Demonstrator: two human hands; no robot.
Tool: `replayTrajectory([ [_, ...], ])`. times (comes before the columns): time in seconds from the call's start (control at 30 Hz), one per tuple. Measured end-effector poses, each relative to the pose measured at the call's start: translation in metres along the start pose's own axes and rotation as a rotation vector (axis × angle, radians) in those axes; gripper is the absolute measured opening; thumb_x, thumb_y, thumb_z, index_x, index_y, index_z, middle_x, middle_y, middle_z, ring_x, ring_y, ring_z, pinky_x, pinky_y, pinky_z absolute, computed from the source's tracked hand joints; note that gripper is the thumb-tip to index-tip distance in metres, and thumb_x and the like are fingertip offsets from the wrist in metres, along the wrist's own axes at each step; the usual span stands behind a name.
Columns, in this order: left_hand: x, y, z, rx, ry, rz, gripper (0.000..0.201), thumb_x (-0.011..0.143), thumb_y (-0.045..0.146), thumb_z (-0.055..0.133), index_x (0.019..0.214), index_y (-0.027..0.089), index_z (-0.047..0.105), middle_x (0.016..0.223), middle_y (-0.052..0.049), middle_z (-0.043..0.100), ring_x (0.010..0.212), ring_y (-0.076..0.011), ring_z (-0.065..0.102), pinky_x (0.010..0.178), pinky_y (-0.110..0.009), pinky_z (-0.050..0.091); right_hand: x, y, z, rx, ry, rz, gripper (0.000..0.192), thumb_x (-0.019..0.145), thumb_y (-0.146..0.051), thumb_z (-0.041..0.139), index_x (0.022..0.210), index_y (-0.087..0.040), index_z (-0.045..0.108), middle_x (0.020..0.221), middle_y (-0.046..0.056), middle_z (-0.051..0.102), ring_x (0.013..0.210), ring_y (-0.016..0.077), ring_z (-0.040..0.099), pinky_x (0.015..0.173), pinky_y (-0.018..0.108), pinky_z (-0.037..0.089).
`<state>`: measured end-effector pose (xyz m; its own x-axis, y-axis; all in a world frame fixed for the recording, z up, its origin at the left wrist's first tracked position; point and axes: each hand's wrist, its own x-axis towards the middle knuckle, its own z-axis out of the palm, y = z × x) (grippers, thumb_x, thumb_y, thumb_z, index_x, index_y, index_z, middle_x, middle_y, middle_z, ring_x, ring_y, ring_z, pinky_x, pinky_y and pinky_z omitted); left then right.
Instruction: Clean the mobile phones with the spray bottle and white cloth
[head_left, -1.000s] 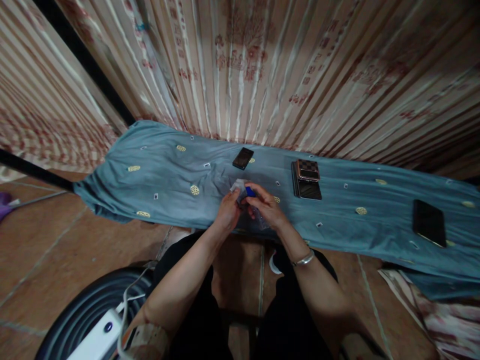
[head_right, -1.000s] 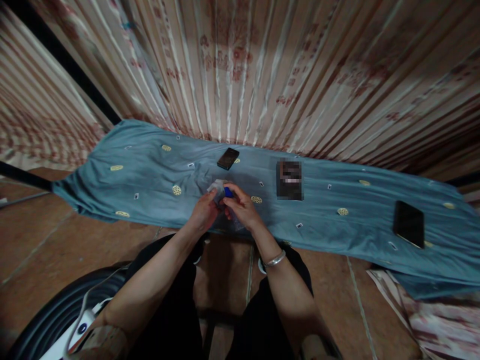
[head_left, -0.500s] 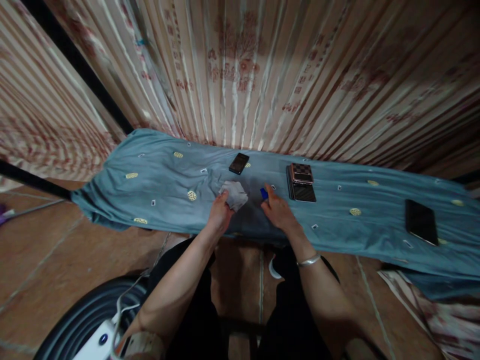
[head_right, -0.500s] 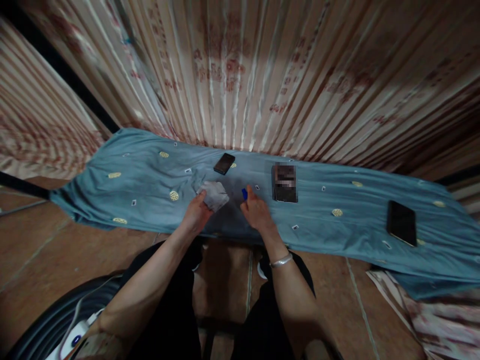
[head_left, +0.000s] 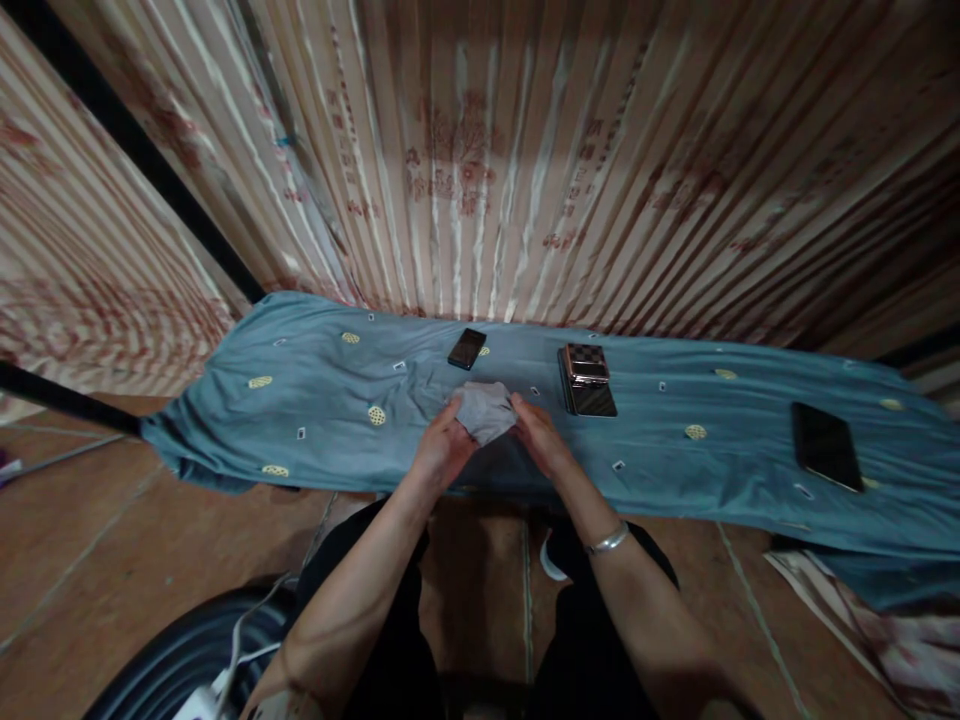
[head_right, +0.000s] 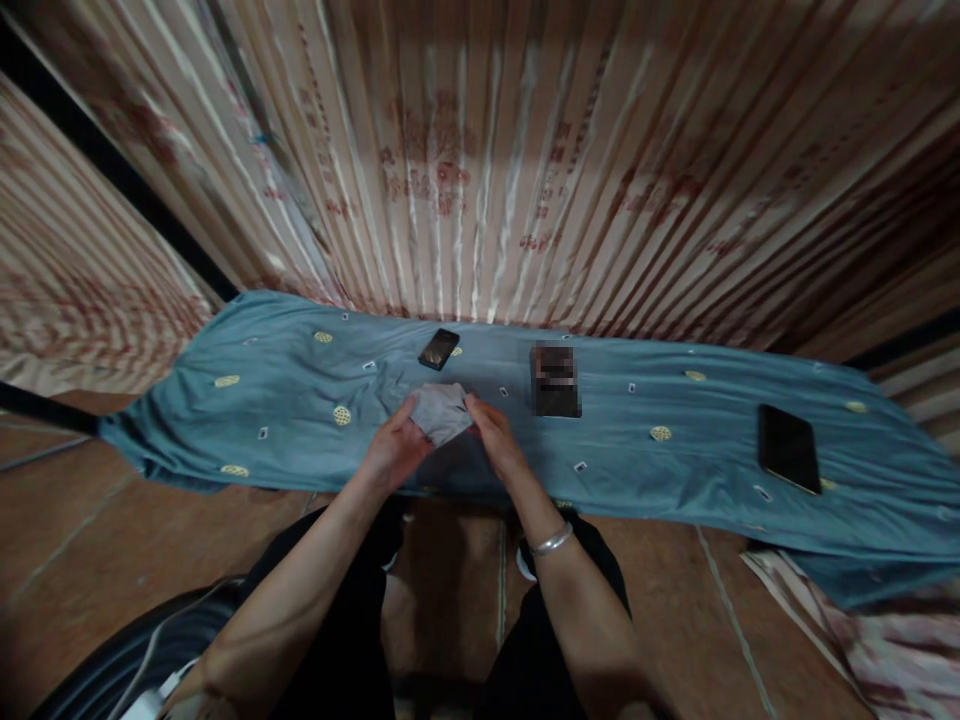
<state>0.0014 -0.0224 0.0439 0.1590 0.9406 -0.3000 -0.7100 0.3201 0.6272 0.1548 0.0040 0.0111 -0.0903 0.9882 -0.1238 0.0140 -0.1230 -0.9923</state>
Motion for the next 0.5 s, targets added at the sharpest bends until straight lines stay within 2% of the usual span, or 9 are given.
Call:
replayTrajectory([
  [0.07,0.001,-0.001,0.003,0.011,0.02,-0.003,0.026,0.09,0.033,0.058,0.108,0.016,0.067,0.104,-0.01,0.076,0.109,-0.0247,0.069,0.101,-0.043,0.051,-0.002,-0.001,0.011,0.307,-0.128,0.131,0.046,0.079,-0.063,0.066,0.098,-0.022,0.073,0.097,0.006,0.078,0.089,0.0238,0.073,0.076,0.035,0.058],
  [0.13,0.002,-0.003,0.006,0.041,0.03,0.01,0.022,0.089,0.032,0.06,0.103,0.017,0.069,0.1,-0.008,0.076,0.103,-0.0228,0.07,0.098,-0.041,0.053,-0.004,-0.002,0.017,0.462,-0.156,0.187,0.041,0.072,-0.058,0.077,0.088,-0.021,0.072,0.084,0.005,0.078,0.079,0.0218,0.072,0.065,0.03,0.055],
  [0.23,0.004,-0.006,0.008,0.118,0.023,0.036,0.022,0.087,0.034,0.065,0.098,0.017,0.07,0.097,-0.009,0.076,0.099,-0.0229,0.071,0.088,-0.038,0.056,-0.004,-0.005,0.016,0.566,-0.124,0.213,0.033,0.072,-0.05,0.08,0.086,-0.02,0.071,0.078,0.004,0.077,0.073,0.0204,0.071,0.059,0.028,0.053],
  [0.37,0.01,-0.008,0.004,0.281,0.094,0.123,0.02,0.082,0.033,0.071,0.094,0.017,0.069,0.1,-0.009,0.075,0.094,-0.0216,0.071,0.072,-0.03,0.057,0.0,-0.01,0.002,0.64,-0.016,0.218,0.022,0.079,-0.041,0.075,0.09,-0.022,0.072,0.082,0.003,0.078,0.071,0.0196,0.071,0.057,0.029,0.055],
  [0.43,0.021,-0.006,-0.001,0.363,0.155,0.178,0.021,0.08,0.03,0.072,0.097,0.018,0.07,0.108,-0.01,0.073,0.103,-0.0232,0.068,0.078,-0.032,0.057,0.001,-0.013,-0.006,0.671,0.015,0.237,0.017,0.083,-0.038,0.071,0.091,-0.023,0.071,0.086,0.003,0.079,0.076,0.0207,0.072,0.062,0.032,0.059],
  [0.5,0.038,-0.002,-0.006,0.456,0.226,0.26,0.031,0.077,0.028,0.075,0.106,0.02,0.068,0.117,-0.009,0.071,0.118,-0.0249,0.063,0.092,-0.035,0.054,0.001,-0.015,-0.015,0.697,0.022,0.247,0.014,0.085,-0.036,0.067,0.092,-0.024,0.07,0.092,0.003,0.079,0.083,0.0219,0.074,0.07,0.038,0.062],
])
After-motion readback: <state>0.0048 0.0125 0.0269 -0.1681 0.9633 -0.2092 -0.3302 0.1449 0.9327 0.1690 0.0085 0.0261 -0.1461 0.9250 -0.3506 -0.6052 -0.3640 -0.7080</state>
